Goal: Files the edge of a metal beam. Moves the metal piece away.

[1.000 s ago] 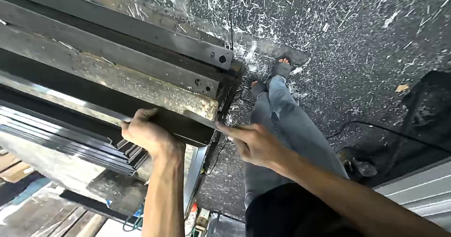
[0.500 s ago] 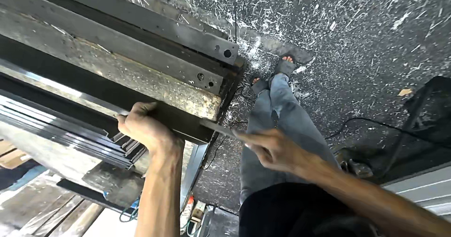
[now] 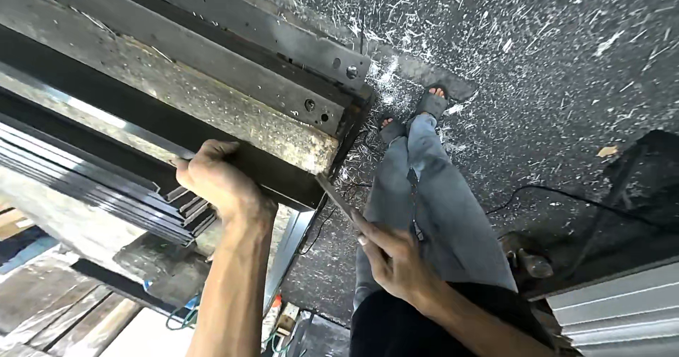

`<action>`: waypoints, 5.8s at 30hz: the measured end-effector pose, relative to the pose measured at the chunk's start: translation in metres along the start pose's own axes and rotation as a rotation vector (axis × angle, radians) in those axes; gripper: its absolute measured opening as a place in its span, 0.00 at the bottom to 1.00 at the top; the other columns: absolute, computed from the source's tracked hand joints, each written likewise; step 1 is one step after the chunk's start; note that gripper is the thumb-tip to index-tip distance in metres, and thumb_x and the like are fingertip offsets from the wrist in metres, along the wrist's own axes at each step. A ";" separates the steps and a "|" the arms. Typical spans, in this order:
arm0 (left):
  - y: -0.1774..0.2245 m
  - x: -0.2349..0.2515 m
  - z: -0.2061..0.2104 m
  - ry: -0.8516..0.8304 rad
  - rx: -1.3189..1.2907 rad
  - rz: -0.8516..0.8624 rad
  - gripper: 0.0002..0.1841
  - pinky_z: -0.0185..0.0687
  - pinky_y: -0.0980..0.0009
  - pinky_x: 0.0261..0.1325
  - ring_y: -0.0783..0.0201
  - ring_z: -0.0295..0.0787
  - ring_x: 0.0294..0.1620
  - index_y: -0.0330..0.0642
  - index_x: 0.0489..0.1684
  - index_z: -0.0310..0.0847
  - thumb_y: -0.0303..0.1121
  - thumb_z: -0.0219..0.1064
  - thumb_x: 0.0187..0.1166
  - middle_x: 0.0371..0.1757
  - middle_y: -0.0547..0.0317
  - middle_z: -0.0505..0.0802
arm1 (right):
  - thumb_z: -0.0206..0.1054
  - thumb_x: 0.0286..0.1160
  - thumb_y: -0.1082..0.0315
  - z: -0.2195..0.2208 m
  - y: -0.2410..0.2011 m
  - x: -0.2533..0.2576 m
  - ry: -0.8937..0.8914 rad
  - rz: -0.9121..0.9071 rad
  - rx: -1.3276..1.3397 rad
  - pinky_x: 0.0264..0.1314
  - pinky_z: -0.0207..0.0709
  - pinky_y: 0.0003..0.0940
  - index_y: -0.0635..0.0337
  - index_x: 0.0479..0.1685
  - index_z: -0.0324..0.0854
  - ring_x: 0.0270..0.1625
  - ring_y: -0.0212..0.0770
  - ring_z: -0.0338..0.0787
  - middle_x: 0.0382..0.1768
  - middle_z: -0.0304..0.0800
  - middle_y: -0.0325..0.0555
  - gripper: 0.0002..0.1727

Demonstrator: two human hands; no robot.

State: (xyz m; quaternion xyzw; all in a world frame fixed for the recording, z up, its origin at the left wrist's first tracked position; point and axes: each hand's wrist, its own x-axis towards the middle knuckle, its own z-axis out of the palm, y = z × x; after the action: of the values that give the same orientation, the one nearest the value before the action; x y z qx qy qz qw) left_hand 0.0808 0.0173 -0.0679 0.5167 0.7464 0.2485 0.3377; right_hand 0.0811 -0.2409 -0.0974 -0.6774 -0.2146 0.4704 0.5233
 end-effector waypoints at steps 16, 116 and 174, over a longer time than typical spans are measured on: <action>-0.008 0.000 -0.007 -0.064 -0.014 0.077 0.08 0.86 0.60 0.27 0.61 0.87 0.26 0.46 0.29 0.71 0.23 0.65 0.59 0.24 0.57 0.86 | 0.59 0.86 0.69 0.092 -0.005 0.000 0.373 0.017 0.279 0.29 0.85 0.32 0.56 0.83 0.75 0.26 0.31 0.84 0.35 0.91 0.43 0.26; -0.005 -0.013 0.004 0.058 0.004 0.063 0.14 0.89 0.64 0.31 0.66 0.91 0.32 0.46 0.36 0.72 0.21 0.66 0.54 0.30 0.61 0.88 | 0.56 0.83 0.68 -0.009 0.017 0.023 -0.076 -0.120 0.022 0.26 0.83 0.33 0.56 0.78 0.80 0.26 0.33 0.85 0.34 0.92 0.43 0.25; 0.003 -0.008 0.001 0.120 0.054 -0.101 0.26 0.87 0.57 0.43 0.64 0.90 0.45 0.42 0.52 0.80 0.27 0.71 0.45 0.43 0.56 0.90 | 0.63 0.79 0.58 -0.036 -0.198 0.085 -0.711 0.500 -0.776 0.35 0.81 0.47 0.55 0.41 0.85 0.34 0.45 0.90 0.26 0.86 0.43 0.11</action>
State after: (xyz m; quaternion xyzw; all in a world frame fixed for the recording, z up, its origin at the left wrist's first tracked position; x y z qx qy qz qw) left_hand 0.0851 0.0111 -0.0641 0.4715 0.7969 0.2413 0.2904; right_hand 0.1916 -0.1209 0.0482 -0.6502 -0.3673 0.6651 0.0055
